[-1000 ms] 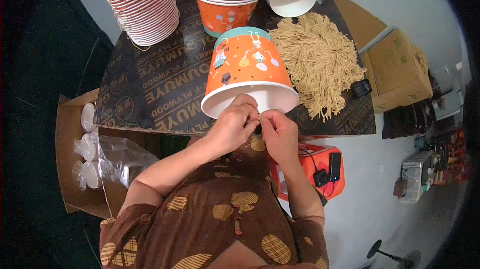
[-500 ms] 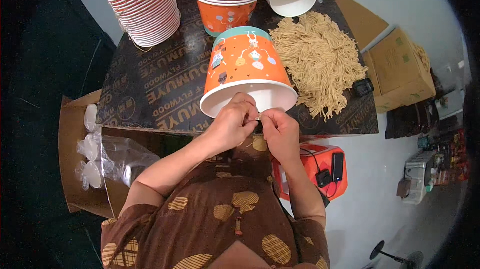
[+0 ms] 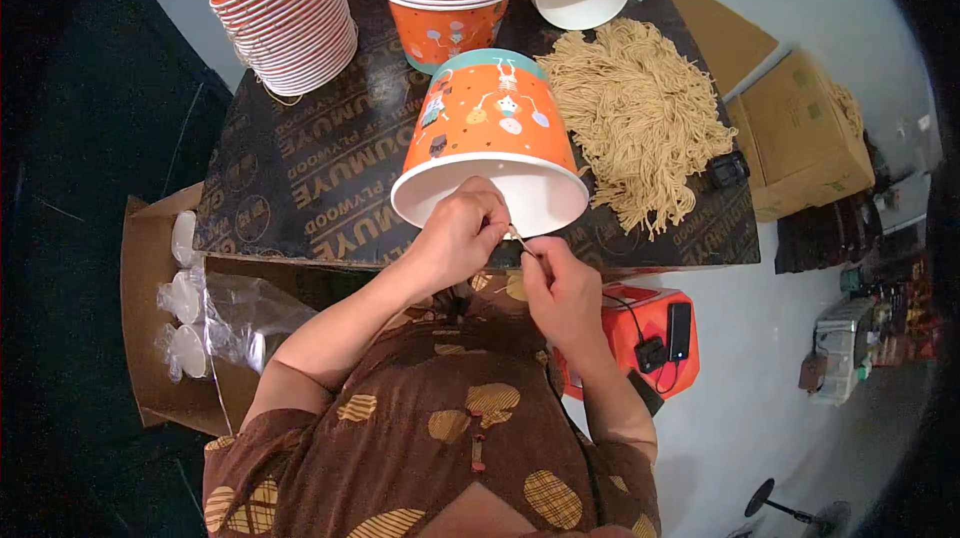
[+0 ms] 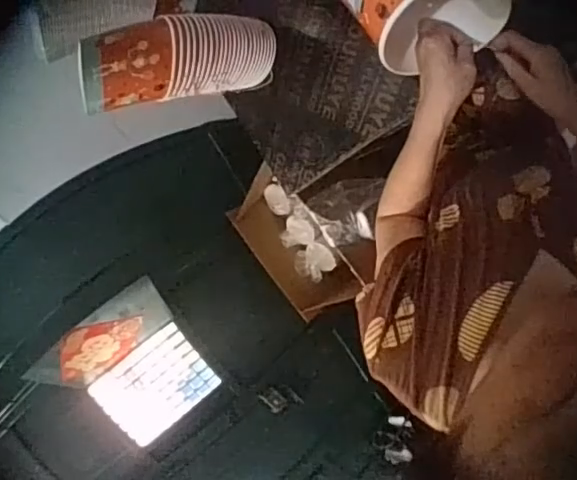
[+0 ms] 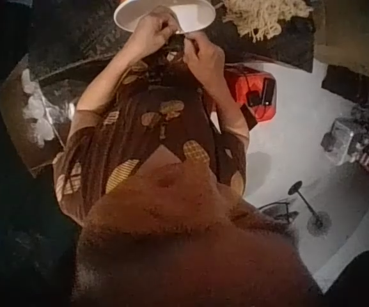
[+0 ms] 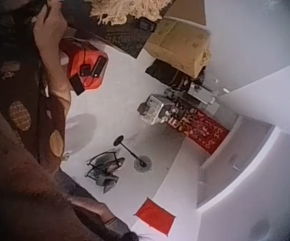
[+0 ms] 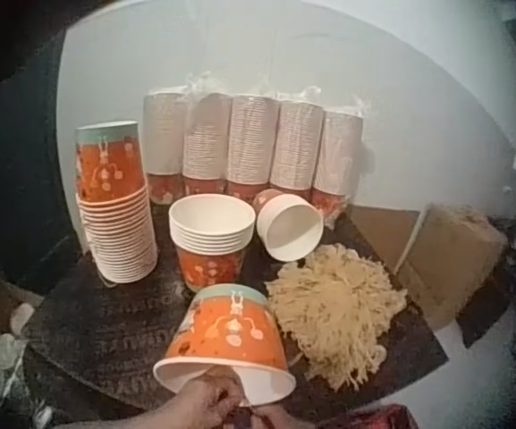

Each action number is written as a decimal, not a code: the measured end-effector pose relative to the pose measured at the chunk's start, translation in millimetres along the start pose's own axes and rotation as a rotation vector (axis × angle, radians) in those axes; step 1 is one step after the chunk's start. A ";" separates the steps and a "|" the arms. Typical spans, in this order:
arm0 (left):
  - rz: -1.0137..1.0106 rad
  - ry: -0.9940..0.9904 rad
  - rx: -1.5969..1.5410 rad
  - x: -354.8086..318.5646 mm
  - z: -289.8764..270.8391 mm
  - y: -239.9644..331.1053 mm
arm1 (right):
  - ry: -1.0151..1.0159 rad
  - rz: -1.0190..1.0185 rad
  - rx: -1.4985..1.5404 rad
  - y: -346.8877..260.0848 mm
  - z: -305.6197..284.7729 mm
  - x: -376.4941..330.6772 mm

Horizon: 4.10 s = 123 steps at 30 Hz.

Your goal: Attaching string handles to decorative paper buckets for packaging.

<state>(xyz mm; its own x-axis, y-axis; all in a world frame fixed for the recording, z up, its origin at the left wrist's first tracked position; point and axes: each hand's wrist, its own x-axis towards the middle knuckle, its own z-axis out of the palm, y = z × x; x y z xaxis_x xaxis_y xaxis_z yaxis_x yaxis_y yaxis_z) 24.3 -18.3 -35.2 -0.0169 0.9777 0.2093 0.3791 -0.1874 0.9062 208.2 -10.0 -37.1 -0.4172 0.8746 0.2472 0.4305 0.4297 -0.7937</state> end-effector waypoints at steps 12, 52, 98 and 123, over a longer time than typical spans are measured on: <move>0.101 0.198 0.227 6.0 14.8 -6.1 | 0.017 -0.281 -0.231 9.9 2.4 -23.3; -0.522 -0.116 -1.411 -23.2 -30.6 28.1 | -0.113 0.175 0.313 -0.1 -2.8 -33.8; -0.653 -0.042 -1.462 -52.4 -14.5 15.9 | 0.033 0.140 0.609 -35.2 -9.4 1.8; -0.648 -0.114 -1.560 -50.5 -5.9 16.5 | 0.107 -0.143 0.560 -44.9 -0.7 6.9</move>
<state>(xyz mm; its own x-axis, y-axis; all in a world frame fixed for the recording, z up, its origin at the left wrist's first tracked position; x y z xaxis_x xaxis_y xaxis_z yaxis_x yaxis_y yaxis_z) 26.0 -71.4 -28.7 0.2963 0.9139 -0.2774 -0.8711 0.3777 0.3140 186.6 -23.1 0.6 -0.3444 0.8472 0.4046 -0.1243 0.3860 -0.9141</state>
